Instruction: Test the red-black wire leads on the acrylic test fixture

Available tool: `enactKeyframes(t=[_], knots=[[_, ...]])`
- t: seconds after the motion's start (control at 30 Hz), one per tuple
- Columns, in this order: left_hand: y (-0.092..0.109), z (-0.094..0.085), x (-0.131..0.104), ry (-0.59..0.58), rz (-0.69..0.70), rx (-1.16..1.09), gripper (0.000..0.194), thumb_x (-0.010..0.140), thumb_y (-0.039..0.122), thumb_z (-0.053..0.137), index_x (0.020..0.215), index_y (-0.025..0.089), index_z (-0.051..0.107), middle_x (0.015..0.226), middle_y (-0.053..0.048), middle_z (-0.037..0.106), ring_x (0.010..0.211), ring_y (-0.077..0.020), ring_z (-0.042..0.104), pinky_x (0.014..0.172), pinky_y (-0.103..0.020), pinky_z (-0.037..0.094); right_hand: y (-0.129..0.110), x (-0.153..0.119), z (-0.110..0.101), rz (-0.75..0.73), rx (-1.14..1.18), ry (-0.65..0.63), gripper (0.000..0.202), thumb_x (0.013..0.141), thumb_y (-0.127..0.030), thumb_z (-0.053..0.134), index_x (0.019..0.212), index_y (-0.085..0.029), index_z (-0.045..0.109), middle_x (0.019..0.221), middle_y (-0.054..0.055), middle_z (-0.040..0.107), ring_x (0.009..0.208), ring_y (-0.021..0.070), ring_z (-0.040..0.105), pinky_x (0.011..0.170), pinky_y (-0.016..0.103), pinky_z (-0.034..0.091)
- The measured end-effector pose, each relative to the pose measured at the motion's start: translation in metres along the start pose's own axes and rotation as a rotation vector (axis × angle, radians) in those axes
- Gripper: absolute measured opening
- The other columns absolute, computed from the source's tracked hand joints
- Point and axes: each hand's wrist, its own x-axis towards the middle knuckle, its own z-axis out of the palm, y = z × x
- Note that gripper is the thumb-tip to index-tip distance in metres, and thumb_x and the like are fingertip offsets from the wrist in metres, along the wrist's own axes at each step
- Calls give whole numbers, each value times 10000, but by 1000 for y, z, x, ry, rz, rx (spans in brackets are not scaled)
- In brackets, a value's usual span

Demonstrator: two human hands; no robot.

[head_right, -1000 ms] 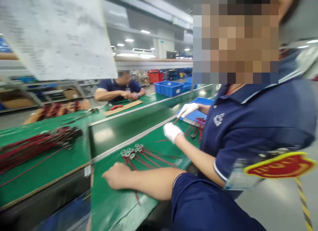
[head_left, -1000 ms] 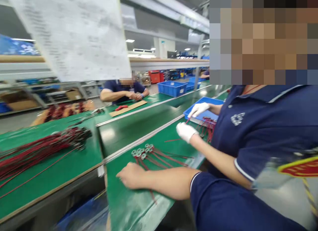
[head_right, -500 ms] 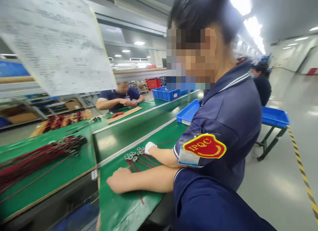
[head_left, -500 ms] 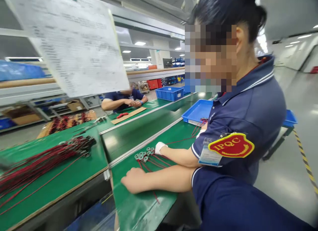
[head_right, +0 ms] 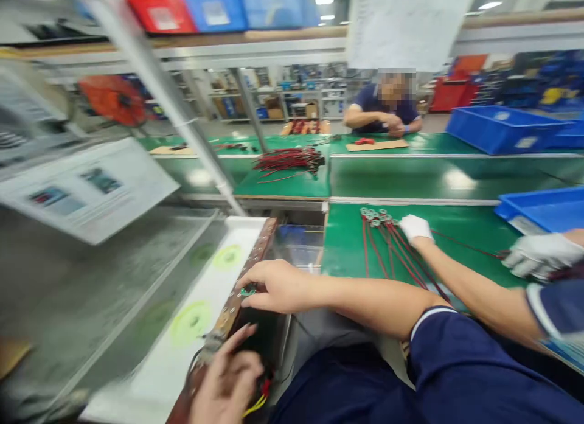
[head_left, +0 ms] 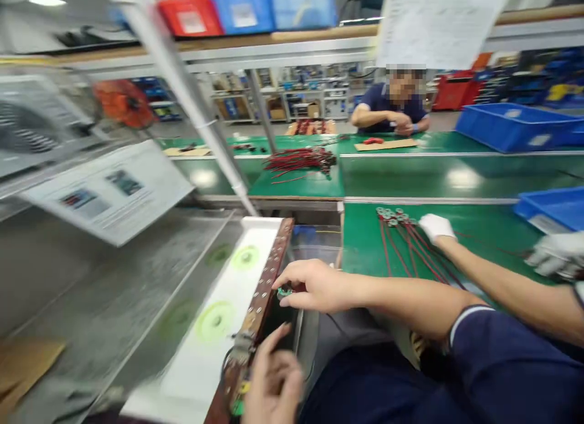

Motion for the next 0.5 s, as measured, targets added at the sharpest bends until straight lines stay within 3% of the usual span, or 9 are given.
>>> enactKeyframes(t=[0.03,0.1,0.17,0.27,0.4,0.5], knots=[[-1,7,0,-98,-29,-60,843,706,628,741,1357,222,392,1097,-100,594,711,-78,539,575,-177,448,-12,10,12,1,77,-22,302,848,-285,699,1108,-131,698,881,43,660,722,108,574,696,217,451],[-3,15,5,-287,-74,-152,781,717,677,697,1272,184,452,1178,-138,577,660,-71,535,519,-185,397,-25,38,38,25,153,-38,309,836,-294,712,1100,-135,702,854,30,664,694,100,572,674,210,442],[-3,11,6,-330,-145,-267,615,776,660,638,1067,130,524,1088,-140,610,566,-48,495,476,-181,338,-26,71,71,59,135,-46,281,815,-238,713,1075,-129,708,894,38,684,747,110,597,714,213,447],[-2,-18,-4,-128,-249,-472,524,770,605,671,862,131,465,825,-59,612,463,-29,413,433,-162,266,-14,120,122,165,25,-149,261,787,-144,663,1043,-121,715,962,56,710,840,141,635,748,219,458],[3,-70,-22,157,-327,-594,632,590,511,856,938,139,481,740,-4,564,466,-14,368,415,-133,247,6,158,180,206,-278,-335,273,810,-122,580,1045,-102,717,1009,119,718,927,204,672,758,241,492],[4,-87,-32,258,-377,-648,704,511,429,915,999,125,509,740,7,535,484,3,341,408,-116,223,17,169,208,219,-400,-417,263,761,-43,584,983,-47,724,1005,200,707,960,258,687,782,273,522]])
